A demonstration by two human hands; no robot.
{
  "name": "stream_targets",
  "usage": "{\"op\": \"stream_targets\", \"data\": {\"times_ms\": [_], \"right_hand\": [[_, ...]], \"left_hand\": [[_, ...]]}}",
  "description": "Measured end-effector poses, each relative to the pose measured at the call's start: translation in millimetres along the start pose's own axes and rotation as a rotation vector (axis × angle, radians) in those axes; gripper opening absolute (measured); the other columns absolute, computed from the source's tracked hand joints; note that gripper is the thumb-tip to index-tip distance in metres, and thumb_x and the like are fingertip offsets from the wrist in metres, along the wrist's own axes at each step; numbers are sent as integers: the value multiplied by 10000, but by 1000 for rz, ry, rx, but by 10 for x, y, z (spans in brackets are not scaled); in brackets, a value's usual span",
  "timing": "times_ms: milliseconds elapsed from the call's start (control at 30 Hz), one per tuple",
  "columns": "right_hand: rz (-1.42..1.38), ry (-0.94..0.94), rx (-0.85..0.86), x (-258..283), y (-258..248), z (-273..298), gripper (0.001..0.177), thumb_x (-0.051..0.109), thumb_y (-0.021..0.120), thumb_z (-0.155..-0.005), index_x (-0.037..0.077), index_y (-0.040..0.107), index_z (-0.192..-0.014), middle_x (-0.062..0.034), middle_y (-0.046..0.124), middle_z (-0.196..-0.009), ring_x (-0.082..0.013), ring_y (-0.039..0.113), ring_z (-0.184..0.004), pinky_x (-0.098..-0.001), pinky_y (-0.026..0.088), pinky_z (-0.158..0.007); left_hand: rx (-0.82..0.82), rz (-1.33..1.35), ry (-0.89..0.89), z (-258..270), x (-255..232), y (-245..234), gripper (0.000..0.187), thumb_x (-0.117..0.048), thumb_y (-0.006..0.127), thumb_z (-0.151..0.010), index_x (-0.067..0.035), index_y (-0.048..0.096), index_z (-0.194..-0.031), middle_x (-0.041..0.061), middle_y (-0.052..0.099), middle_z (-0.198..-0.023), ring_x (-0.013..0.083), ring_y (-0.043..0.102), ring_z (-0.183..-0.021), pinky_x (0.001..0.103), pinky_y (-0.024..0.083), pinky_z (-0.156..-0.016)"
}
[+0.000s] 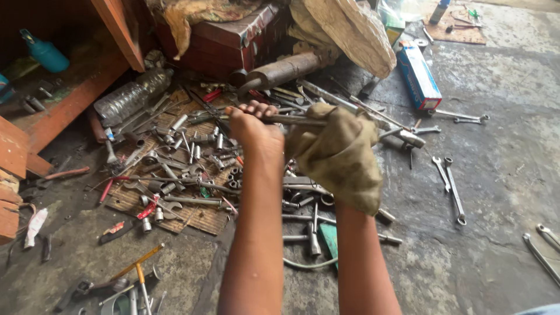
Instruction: The person sits on the floor of a cluttered workshop and wipes various metal tools, including wrenches and sockets, with a cloth. They pick up each tool from a large pile, wipe it thoroughly, and place it back down.
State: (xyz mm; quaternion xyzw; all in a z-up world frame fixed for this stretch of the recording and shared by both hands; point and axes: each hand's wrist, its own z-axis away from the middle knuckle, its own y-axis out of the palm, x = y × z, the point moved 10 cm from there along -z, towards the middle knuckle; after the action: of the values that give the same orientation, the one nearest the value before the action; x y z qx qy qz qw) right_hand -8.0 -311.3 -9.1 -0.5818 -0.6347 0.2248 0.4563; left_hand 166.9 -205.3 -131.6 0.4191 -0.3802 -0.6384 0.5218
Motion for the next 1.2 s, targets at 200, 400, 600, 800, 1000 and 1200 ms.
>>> {"op": "stream_targets", "data": {"times_ms": [200,400,600,800,1000,1200], "right_hand": [[-236,-176,-425,101,-440,280,275,206,510,-1049,50,628,-1242,-145,676,-1171,-308,639,-1034,-383,531,-974],[-562,-143,-353,-209,-319,239,299,259,574,-1025,49,571,-1238,-158,654,-1169,-311,659,-1028,-352,549,-951],[270,-74,-334,-431,-291,106,360,347,653,-954,66,619,-1176,-134,662,-1042,-289,674,-876,-385,556,-832],[457,-292,-570,-463,-264,17,498,395,676,-939,16,597,-1251,-144,682,-1056,-286,701,-852,-390,567,-768],[403,-162,-528,-503,-283,-41,646,483,742,-900,-18,595,-1280,-164,703,-1057,-320,724,-849,-408,581,-724],[260,49,-170,-195,-104,-311,279,407,710,-947,129,694,-961,-137,725,-926,-370,719,-807,-486,561,-750]], "left_hand": [[36,107,-51,-188,405,-93,369,-320,277,-1060,-168,357,-734,-23,366,-600,106,293,-455,272,268,-428],[-76,4,37,-162,513,-71,497,-505,235,-1080,-129,366,-784,-14,396,-639,87,306,-464,262,273,-424],[-164,-58,117,-87,497,-199,432,-447,255,-1085,-117,363,-828,5,445,-674,100,352,-486,278,315,-441],[-235,-3,21,-132,572,-296,511,-459,226,-1084,-53,403,-828,34,451,-661,131,366,-472,294,360,-440],[-62,-58,156,-365,281,99,311,-233,346,-1093,-40,400,-856,37,479,-681,121,398,-506,301,366,-453],[-160,-69,128,-176,377,-32,433,-416,312,-1086,-59,375,-849,36,442,-648,108,364,-469,286,355,-410]]}}
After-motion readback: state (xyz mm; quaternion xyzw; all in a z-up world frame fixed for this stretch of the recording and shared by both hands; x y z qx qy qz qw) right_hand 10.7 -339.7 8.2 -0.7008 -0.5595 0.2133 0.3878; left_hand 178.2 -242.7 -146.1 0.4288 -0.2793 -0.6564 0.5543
